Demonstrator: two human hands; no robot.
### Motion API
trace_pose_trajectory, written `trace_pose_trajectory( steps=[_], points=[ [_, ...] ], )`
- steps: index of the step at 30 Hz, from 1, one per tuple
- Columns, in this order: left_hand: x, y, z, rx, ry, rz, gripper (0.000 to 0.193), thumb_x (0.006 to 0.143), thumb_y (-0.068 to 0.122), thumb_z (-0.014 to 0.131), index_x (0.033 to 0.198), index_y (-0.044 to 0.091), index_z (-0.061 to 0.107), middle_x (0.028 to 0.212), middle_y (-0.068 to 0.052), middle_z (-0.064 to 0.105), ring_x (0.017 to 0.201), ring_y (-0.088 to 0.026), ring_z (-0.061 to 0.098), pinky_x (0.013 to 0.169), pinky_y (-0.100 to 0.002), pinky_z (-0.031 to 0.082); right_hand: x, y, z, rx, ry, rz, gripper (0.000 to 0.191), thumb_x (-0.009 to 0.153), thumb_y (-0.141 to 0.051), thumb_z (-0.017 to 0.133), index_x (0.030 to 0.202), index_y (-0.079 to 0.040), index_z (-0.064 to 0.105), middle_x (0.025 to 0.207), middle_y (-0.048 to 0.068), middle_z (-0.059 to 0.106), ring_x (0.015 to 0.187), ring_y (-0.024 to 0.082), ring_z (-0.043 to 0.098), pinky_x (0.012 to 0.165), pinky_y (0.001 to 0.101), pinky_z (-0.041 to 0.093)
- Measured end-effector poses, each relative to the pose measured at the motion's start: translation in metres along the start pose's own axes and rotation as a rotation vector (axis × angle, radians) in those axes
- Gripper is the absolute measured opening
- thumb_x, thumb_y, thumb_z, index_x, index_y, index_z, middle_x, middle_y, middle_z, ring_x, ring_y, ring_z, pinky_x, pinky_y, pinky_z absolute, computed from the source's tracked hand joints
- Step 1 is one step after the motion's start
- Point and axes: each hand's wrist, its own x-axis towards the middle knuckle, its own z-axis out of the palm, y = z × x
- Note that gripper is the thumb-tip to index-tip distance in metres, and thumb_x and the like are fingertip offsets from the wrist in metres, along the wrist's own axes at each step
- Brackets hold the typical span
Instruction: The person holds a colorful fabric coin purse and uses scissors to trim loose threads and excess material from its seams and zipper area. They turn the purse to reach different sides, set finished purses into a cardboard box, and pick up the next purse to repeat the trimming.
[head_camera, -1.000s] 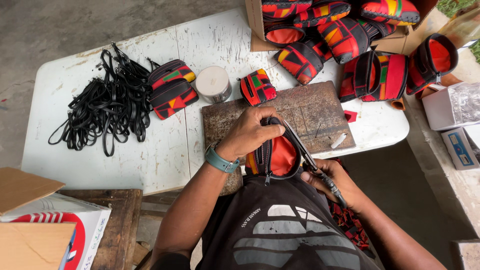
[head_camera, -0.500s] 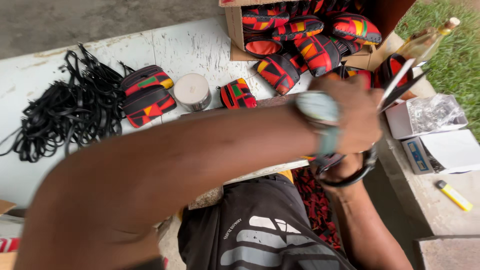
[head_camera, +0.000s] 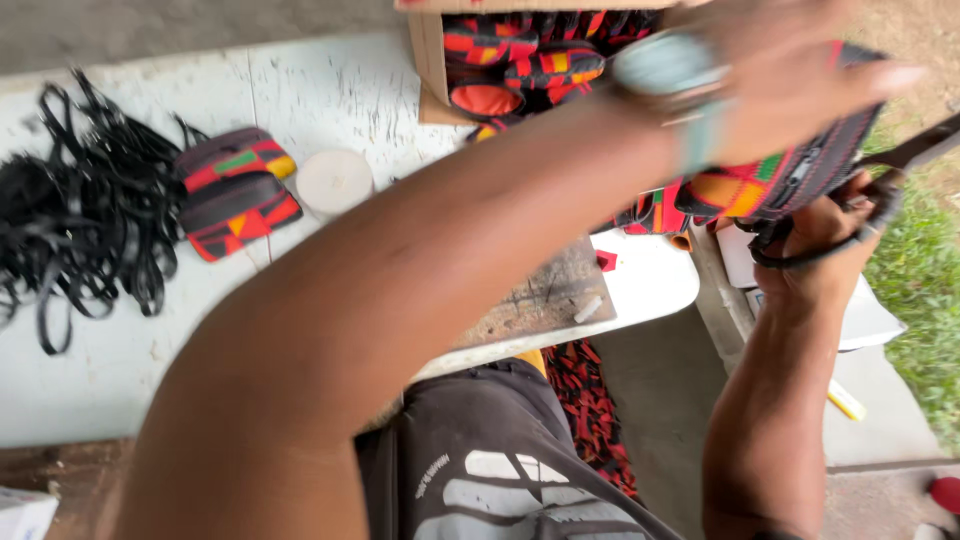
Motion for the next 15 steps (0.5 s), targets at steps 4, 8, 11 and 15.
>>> trace_pose_trajectory(
  steps=[4, 8, 11, 15],
  points=[
    [-0.116, -0.054, -0.052, 0.054, -0.197, -0.313, 0.067, 0.102, 0.057, 0.061, 0.146, 0.008, 0.049, 0.135, -0.013, 0.056, 0.105, -0.029, 0.071, 0.083, -0.043, 0.059, 0.024, 0.044, -0.046, -0.405, 0.061, 0.16, 0.011, 0.098, 0.005, 0.065, 0.108, 0.001, 0.06, 0.087, 0.012, 0.062, 0.065, 0.02, 0.063, 0.054, 0.0371, 0.053],
    [-0.2, -0.07, -0.113, 0.074, -0.252, -0.491, 0.07, 0.097, 0.045, 0.073, 0.144, 0.001, 0.048, 0.144, -0.021, 0.046, 0.126, -0.039, 0.058, 0.102, -0.045, 0.051, 0.036, 0.083, -0.066, -0.663, 0.1, 0.257, 0.013, 0.086, 0.0, 0.069, 0.098, -0.001, 0.063, 0.086, 0.01, 0.073, 0.064, 0.016, 0.07, 0.052, 0.0359, 0.06],
    [-0.239, -0.065, -0.13, 0.261, -0.514, -0.688, 0.088, 0.074, 0.043, 0.085, 0.143, 0.006, 0.046, 0.141, -0.019, 0.042, 0.121, -0.04, 0.057, 0.096, -0.051, 0.047, 0.035, 0.088, -0.063, -1.158, 0.003, 0.128, 0.027, 0.095, -0.017, 0.086, 0.098, 0.004, 0.069, 0.08, 0.012, 0.069, 0.065, 0.015, 0.064, 0.056, 0.0342, 0.052],
    [-0.281, -0.08, -0.124, 0.333, -0.712, -0.801, 0.093, 0.067, 0.034, 0.089, 0.147, 0.012, 0.048, 0.146, -0.021, 0.04, 0.108, -0.046, 0.059, 0.09, -0.051, 0.046, 0.028, 0.079, -0.068, -1.027, 0.076, 0.202, 0.034, 0.094, -0.026, 0.085, 0.1, 0.003, 0.069, 0.081, 0.006, 0.071, 0.067, 0.012, 0.071, 0.059, 0.0301, 0.055]
  ],
)
